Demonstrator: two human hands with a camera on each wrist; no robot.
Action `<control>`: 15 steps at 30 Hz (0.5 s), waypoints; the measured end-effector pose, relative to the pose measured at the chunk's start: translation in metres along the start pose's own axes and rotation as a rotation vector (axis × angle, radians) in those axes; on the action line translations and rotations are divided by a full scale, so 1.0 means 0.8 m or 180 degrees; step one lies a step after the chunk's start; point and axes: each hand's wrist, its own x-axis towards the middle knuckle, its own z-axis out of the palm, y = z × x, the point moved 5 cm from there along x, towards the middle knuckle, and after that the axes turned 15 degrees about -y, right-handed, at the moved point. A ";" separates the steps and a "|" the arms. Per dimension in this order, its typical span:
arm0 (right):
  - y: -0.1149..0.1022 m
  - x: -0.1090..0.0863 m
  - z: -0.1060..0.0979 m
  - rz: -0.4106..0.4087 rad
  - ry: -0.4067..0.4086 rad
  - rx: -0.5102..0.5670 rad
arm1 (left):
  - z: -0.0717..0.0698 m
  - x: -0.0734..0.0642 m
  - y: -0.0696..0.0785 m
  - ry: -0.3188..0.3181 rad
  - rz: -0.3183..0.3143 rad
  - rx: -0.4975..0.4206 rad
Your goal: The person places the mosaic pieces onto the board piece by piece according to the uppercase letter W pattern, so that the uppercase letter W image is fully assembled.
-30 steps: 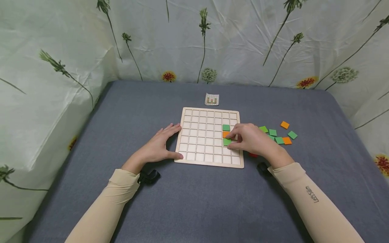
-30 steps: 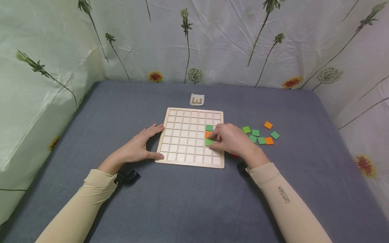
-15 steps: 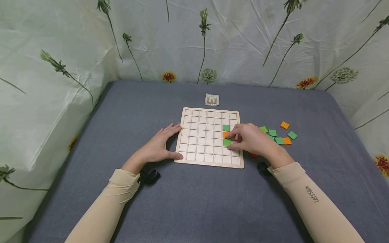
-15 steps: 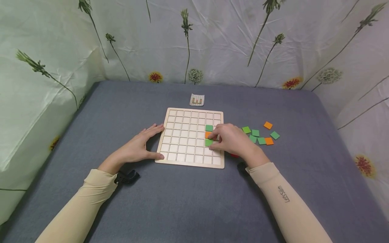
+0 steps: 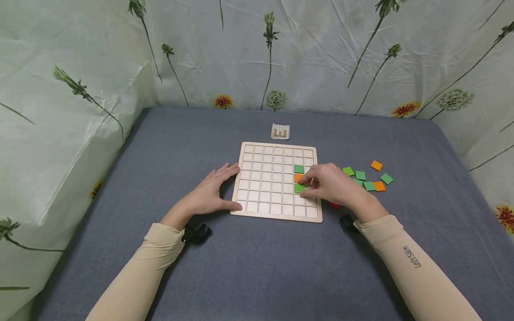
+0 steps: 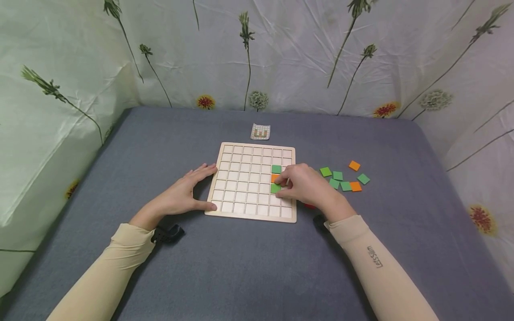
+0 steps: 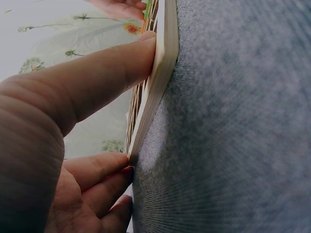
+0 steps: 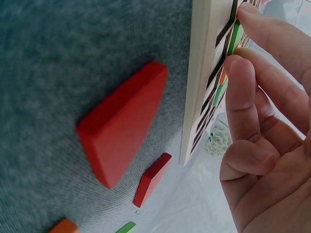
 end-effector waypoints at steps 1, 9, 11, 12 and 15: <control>0.000 0.000 0.000 -0.0003 -0.0002 0.0009 | 0.000 0.000 0.000 0.0003 0.0003 0.0004; 0.000 0.000 0.001 -0.0022 0.0009 0.0007 | 0.000 0.000 0.002 0.0014 0.0006 0.0014; 0.000 0.001 0.000 -0.0030 0.0012 0.0010 | 0.000 0.000 0.002 0.0015 0.0004 0.0015; 0.000 0.001 0.000 -0.0036 0.0010 0.0013 | 0.000 0.000 0.002 0.0015 0.0002 0.0016; 0.000 0.000 0.000 -0.0041 -0.0018 0.0070 | 0.000 0.000 0.002 0.0016 0.0000 0.0024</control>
